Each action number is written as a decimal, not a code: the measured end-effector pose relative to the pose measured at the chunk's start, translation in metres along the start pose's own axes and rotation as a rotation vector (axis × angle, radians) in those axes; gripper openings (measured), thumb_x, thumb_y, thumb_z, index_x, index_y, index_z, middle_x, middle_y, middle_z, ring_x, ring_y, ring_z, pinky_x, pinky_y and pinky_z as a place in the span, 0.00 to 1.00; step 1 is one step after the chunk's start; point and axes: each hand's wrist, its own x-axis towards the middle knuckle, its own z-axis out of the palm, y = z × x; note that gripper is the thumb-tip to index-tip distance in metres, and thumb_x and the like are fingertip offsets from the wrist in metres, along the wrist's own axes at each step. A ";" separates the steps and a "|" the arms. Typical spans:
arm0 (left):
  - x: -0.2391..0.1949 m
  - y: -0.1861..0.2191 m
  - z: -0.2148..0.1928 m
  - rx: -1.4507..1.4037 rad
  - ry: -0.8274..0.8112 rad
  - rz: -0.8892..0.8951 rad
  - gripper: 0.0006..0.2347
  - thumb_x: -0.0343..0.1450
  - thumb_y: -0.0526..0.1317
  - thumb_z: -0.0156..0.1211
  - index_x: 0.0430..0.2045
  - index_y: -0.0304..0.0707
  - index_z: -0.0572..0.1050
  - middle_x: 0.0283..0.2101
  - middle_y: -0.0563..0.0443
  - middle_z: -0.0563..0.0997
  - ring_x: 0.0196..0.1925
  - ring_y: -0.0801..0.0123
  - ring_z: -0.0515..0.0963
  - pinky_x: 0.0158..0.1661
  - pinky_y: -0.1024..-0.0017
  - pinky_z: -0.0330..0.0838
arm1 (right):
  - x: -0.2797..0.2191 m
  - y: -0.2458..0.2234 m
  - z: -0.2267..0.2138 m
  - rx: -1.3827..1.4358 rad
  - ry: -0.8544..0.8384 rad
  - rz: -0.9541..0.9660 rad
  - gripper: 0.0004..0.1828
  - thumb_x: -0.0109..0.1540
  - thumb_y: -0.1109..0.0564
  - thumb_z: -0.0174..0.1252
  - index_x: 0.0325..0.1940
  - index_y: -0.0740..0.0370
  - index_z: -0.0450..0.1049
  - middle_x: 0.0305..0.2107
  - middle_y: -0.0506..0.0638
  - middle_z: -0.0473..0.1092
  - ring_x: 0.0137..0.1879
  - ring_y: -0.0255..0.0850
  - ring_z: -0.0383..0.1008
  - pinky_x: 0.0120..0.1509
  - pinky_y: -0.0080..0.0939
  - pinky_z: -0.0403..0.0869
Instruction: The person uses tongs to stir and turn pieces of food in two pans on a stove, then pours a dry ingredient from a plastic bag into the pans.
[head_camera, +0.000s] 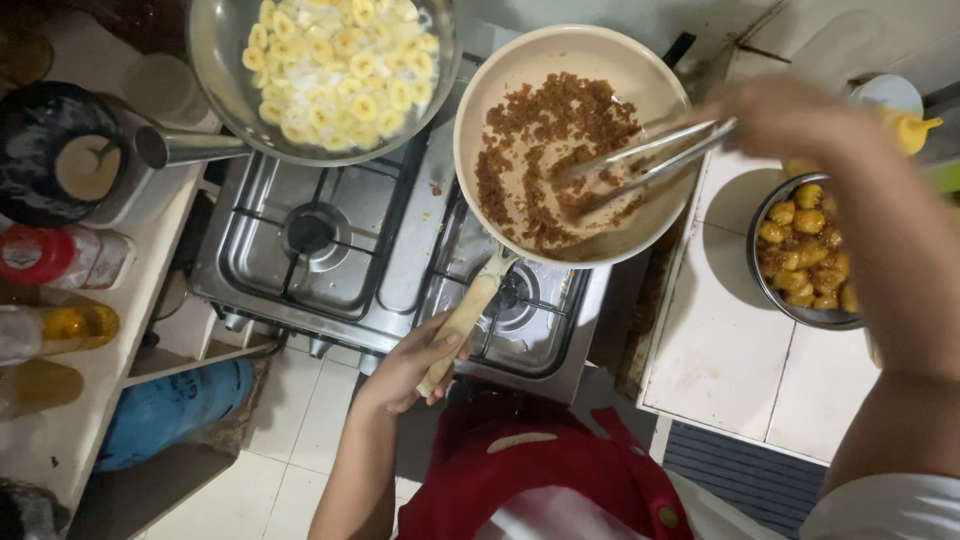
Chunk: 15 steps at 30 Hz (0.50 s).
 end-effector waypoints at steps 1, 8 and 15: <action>0.000 0.000 0.001 -0.013 0.003 0.001 0.27 0.72 0.43 0.58 0.65 0.29 0.62 0.33 0.49 0.76 0.14 0.76 0.71 0.12 0.80 0.62 | 0.006 -0.013 0.019 0.077 0.152 -0.306 0.35 0.56 0.64 0.60 0.65 0.35 0.74 0.58 0.47 0.74 0.53 0.44 0.76 0.49 0.42 0.78; -0.002 -0.001 0.006 0.024 0.034 0.006 0.25 0.73 0.45 0.57 0.64 0.30 0.64 0.33 0.51 0.77 0.13 0.76 0.70 0.11 0.80 0.61 | -0.012 -0.108 0.062 -0.011 0.070 0.063 0.35 0.68 0.37 0.47 0.78 0.38 0.49 0.67 0.63 0.58 0.43 0.46 0.79 0.37 0.44 0.79; 0.002 -0.004 0.002 0.009 0.036 -0.003 0.24 0.73 0.44 0.57 0.63 0.34 0.65 0.33 0.52 0.78 0.13 0.76 0.70 0.11 0.79 0.59 | -0.064 -0.112 0.072 -0.007 0.133 0.311 0.30 0.75 0.42 0.44 0.81 0.51 0.57 0.46 0.60 0.79 0.42 0.48 0.82 0.37 0.47 0.78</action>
